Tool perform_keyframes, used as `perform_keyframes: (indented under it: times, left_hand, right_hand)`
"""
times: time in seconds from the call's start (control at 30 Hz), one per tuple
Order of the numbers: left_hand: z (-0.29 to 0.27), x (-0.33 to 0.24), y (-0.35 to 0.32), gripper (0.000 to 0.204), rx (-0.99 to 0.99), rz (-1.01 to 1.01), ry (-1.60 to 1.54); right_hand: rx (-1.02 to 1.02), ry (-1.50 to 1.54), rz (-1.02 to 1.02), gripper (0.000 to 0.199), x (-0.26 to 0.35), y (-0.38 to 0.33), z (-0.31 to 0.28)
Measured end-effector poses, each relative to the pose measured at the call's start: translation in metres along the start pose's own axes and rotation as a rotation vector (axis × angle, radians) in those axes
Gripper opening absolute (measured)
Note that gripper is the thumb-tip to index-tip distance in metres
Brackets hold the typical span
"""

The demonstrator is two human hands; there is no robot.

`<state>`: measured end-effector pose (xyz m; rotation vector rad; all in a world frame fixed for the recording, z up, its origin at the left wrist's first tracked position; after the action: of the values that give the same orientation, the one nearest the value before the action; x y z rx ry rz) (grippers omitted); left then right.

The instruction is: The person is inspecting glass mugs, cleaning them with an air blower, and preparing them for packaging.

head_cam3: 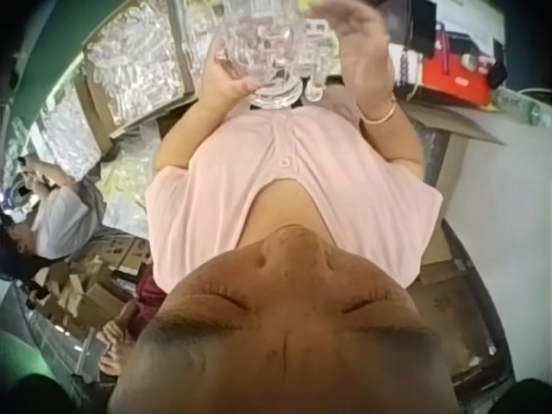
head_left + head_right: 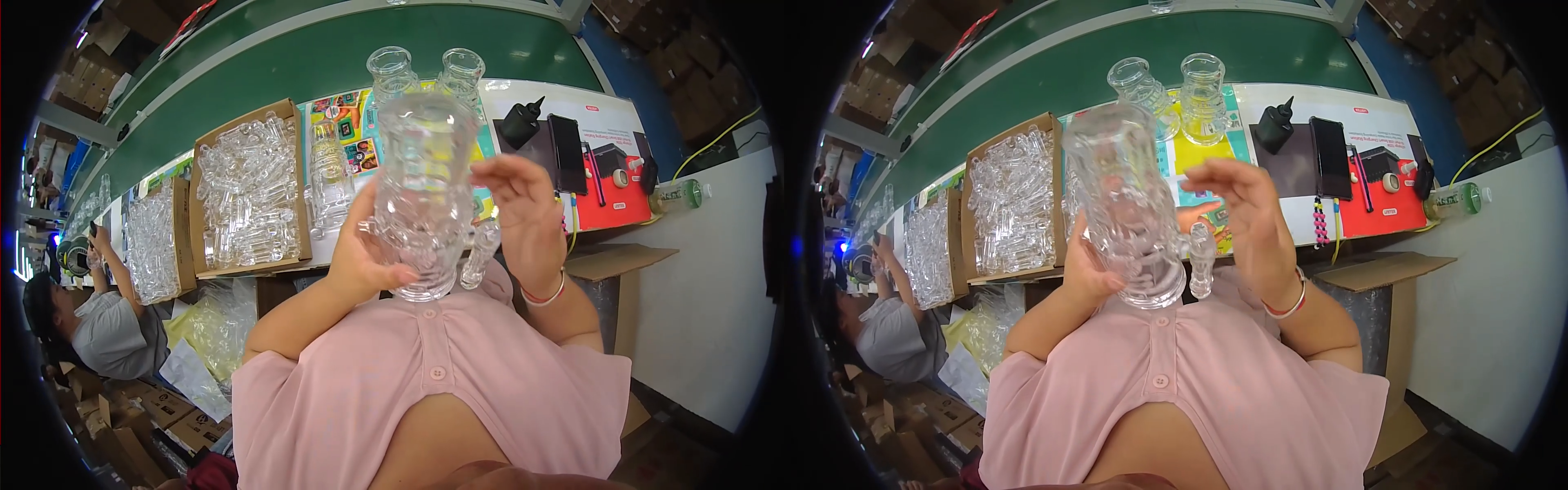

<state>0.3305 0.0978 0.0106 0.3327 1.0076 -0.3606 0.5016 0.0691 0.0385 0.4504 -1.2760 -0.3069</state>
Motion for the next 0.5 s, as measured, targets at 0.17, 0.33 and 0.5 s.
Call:
perform_keyframes:
  times: [0.17, 0.33, 0.5]
  left_hand:
    - [0.020, 0.001, -0.008, 0.079, 0.391, 0.179, 0.516]
    - [0.048, -0.012, -0.039, 0.071, 0.708, 0.520, 0.770]
    - [0.044, -0.008, -0.039, 0.073, 0.743, 0.503, 0.724]
  right_hand:
    - [0.105, 0.310, 0.411, 0.061, -0.014, -0.012, 0.018]
    - [0.645, 0.020, -0.191, 0.062, 0.025, -0.039, 0.041]
    - [0.473, 0.112, -0.274, 0.055, 0.031, -0.046, 0.043]
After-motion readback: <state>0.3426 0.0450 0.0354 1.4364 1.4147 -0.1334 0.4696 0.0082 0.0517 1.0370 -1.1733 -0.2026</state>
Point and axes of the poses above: each hand's wrist, its own y-axis towards the middle knuckle, its own z-axis out of the palm, x = y × z, the point moved 6 cm from there along y, towards the middle knuckle, and after that the axes turned 2 degrees about y, right-handed, at the moved point
